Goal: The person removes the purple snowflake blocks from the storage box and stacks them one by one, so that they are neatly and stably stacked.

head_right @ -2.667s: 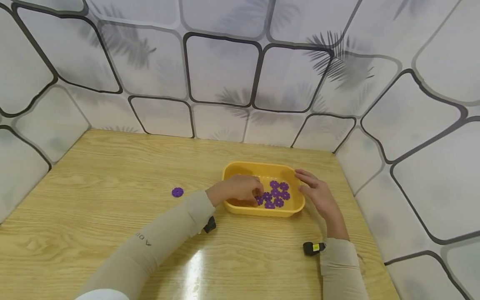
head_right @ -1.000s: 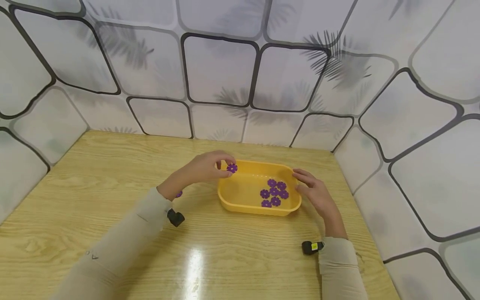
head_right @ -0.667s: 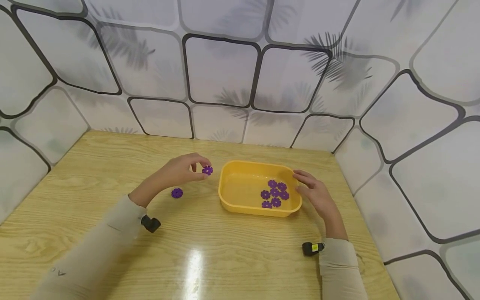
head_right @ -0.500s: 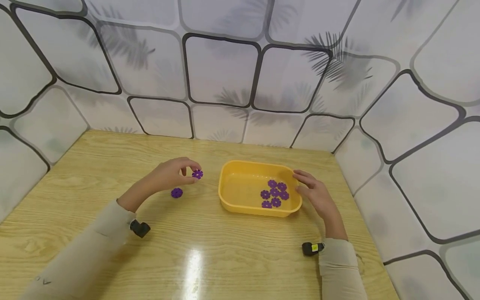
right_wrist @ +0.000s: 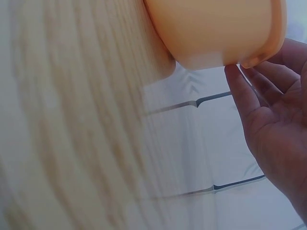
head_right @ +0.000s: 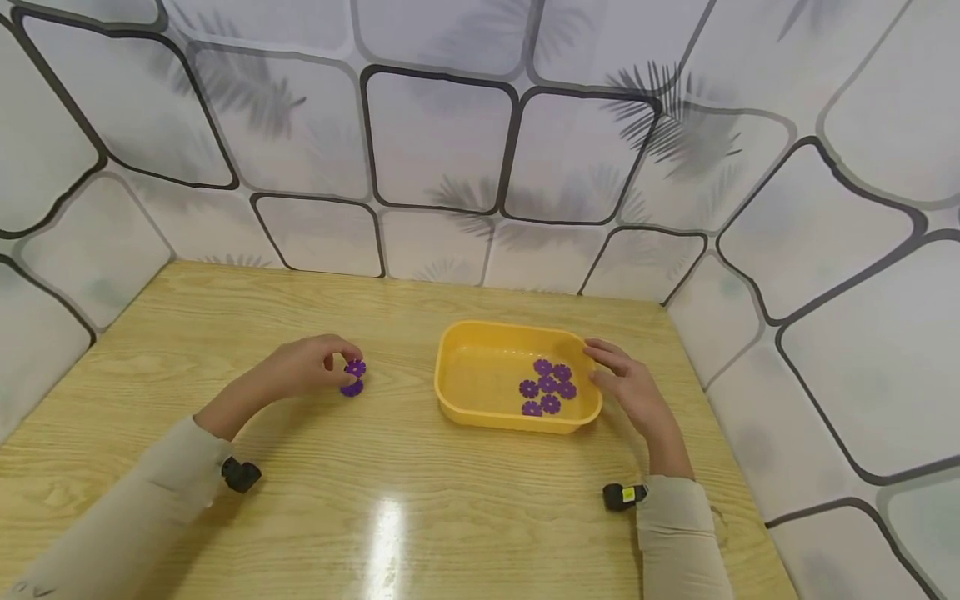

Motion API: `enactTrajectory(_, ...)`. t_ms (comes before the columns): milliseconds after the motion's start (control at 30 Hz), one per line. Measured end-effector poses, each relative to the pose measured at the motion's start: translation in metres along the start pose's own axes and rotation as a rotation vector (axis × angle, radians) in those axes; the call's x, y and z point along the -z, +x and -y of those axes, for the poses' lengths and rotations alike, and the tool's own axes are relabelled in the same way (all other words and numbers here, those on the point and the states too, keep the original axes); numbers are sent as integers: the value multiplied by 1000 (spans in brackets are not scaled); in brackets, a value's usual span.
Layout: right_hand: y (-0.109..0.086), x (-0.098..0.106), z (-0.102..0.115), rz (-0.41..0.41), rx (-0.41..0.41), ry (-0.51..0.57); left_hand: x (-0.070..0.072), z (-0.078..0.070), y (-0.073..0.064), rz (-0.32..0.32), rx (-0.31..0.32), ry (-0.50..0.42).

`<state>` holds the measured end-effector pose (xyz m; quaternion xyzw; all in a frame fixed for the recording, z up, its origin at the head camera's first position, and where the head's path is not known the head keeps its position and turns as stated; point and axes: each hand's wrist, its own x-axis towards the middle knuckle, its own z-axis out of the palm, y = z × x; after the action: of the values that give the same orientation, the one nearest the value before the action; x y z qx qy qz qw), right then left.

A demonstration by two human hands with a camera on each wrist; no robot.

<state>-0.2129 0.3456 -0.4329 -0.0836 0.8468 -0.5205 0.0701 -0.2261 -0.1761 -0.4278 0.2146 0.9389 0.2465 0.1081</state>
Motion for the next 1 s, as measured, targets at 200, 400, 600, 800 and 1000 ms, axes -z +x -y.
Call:
enactTrajectory(200,0,1,-1,4,6,-3,-3,7,-6,28,3,52)
enactTrajectory(400,0,1,-1,-2,1,-8,-5,6,-7,75,-3,57)
enactTrajectory(600,1,0,-1,-6,-3,15,-6,5,-7,84,-13,68)
enactTrajectory(800,0,-1,0,-5,-10,11,-8,7,-5,83,-24,92)
enactTrajectory(1000,1,-1,-1,-5,-14,16,-9,7,-5,84,-18,105)
